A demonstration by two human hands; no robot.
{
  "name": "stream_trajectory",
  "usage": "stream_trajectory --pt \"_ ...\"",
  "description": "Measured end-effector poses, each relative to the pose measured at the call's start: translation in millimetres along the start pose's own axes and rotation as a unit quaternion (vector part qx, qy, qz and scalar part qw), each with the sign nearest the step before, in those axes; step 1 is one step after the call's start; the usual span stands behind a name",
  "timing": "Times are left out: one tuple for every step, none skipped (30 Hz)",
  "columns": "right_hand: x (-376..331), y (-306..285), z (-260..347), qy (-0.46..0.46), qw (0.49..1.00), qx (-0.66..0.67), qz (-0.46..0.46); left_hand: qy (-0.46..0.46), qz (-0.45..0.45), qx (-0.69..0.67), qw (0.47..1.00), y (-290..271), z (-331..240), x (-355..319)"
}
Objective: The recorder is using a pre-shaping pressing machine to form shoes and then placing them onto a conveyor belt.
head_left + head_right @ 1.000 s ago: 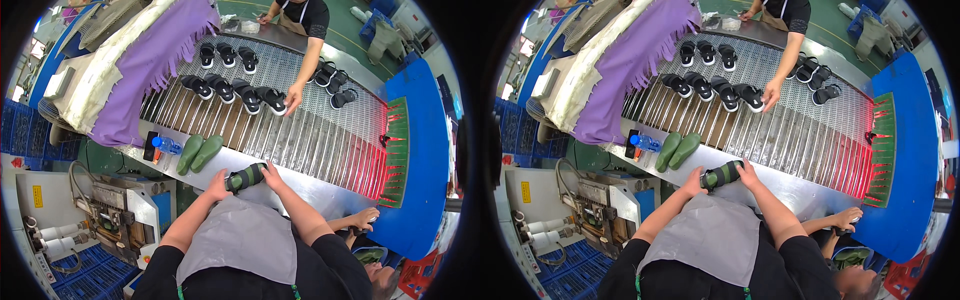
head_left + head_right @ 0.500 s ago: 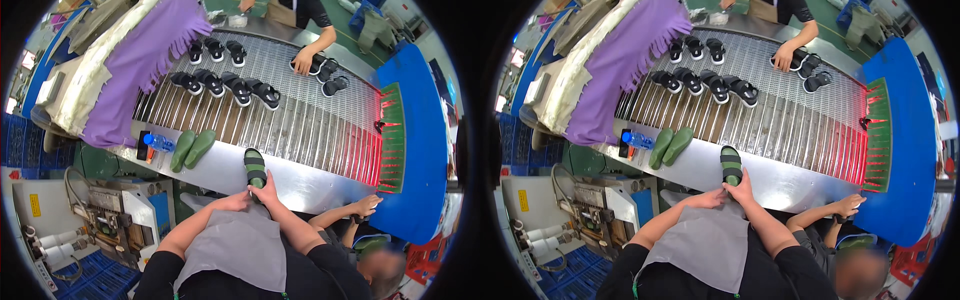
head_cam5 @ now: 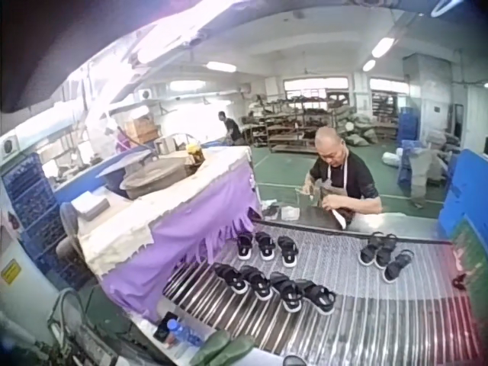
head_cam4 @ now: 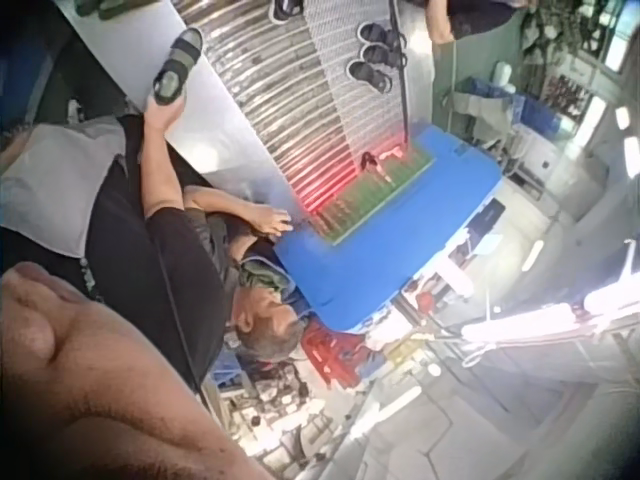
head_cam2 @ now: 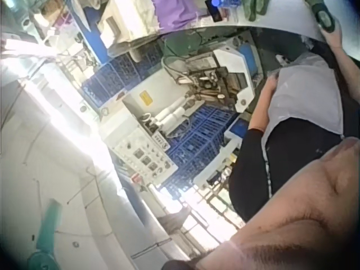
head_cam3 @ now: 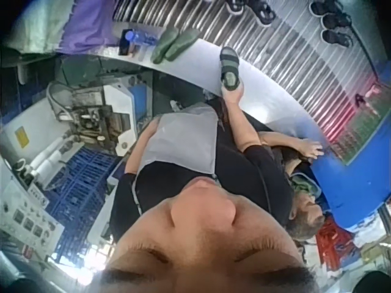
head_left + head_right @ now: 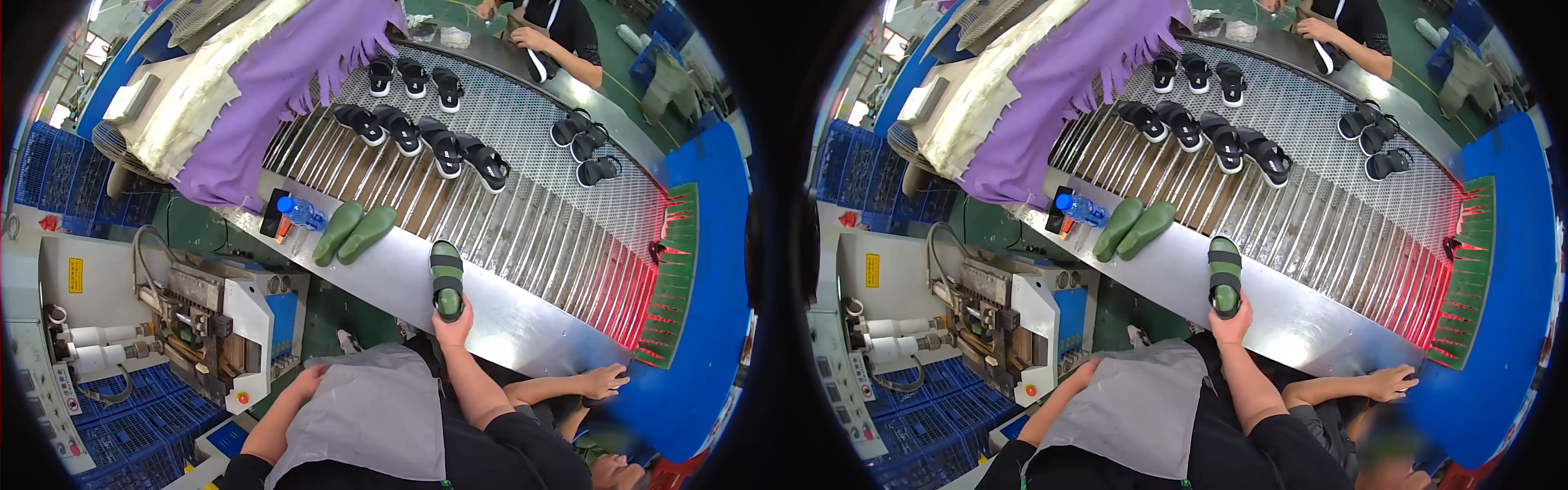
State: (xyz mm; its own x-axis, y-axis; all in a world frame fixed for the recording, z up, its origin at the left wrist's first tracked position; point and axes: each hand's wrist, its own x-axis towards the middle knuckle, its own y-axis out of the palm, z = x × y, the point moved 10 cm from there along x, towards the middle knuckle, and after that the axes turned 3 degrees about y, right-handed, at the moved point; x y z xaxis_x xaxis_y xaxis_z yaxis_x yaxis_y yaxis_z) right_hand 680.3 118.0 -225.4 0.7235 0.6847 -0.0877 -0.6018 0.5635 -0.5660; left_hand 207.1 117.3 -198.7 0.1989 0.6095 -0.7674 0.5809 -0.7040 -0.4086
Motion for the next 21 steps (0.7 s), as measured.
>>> stream_trajectory --pt "4 -1 -4 0.009 0.999 0.034 0.003 0.014 0.027 0.02 0.999 -3 -32 -7" --pt "8 -3 -8 0.017 0.998 0.066 0.006 0.03 0.056 0.04 0.997 -4 -60 -12" --pt "9 -4 -5 0.02 0.995 0.099 0.015 0.044 0.079 0.055 0.994 -4 -70 -21" --pt "10 -6 2 0.011 0.995 0.097 0.021 0.072 0.046 0.024 0.996 -11 -58 -11" --pt "12 -1 3 0.032 0.99 0.128 0.057 0.101 0.013 -0.009 0.995 -16 -44 4" --pt "11 3 6 0.054 0.982 0.155 0.097 0.102 0.006 -0.022 0.995 -19 -48 9" --pt "8 10 10 0.076 0.971 0.181 0.137 0.147 -0.053 -0.142 0.977 -35 -64 22" --pt "-1 19 21 0.098 0.957 0.204 0.182 0.187 -0.116 -0.26 0.94 -54 -77 26" --pt "-10 25 42 0.085 0.956 0.199 0.199 0.191 -0.114 -0.365 0.904 -57 -83 29" --pt "-26 39 76 0.052 0.939 0.217 0.261 0.195 -0.117 -0.466 0.855 -63 -88 31" --pt "-45 50 114 0.02 0.918 0.234 0.321 0.196 -0.137 -0.48 0.844 -74 -100 32" --pt "-69 61 152 -0.011 0.89 0.249 0.382 0.183 -0.069 -0.607 0.77 -74 -115 35" --pt "-98 74 193 -0.046 0.855 0.26 0.447 0.178 -0.003 -0.72 0.671 -79 -120 23" --pt "-121 82 225 -0.061 0.845 0.252 0.468 0.189 -0.023 -0.73 0.656 -94 -117 0" --pt "-145 86 265 -0.113 0.842 0.241 0.469 0.206 -0.019 -0.774 0.598 -111 -120 -30" --pt "-171 91 302 -0.164 0.837 0.232 0.468 0.222 -0.012 -0.812 0.539 -129 -123 -62" --pt "-196 95 337 -0.214 0.829 0.225 0.464 0.24 -0.005 -0.845 0.479 -146 -121 -89" --pt "-223 101 370 -0.267 0.813 0.222 0.466 0.263 -0.004 -0.872 0.413 -165 -107 -114" --pt "-244 107 388 -0.276 0.803 0.22 0.48 0.272 -0.017 -0.874 0.402 -175 -86 -125" --pt "-265 119 401 -0.26 0.798 0.195 0.507 0.271 -0.023 -0.879 0.391 -182 -64 -131" --pt "-284 132 412 -0.243 0.794 0.172 0.529 0.269 -0.028 -0.883 0.384 -190 -44 -136"
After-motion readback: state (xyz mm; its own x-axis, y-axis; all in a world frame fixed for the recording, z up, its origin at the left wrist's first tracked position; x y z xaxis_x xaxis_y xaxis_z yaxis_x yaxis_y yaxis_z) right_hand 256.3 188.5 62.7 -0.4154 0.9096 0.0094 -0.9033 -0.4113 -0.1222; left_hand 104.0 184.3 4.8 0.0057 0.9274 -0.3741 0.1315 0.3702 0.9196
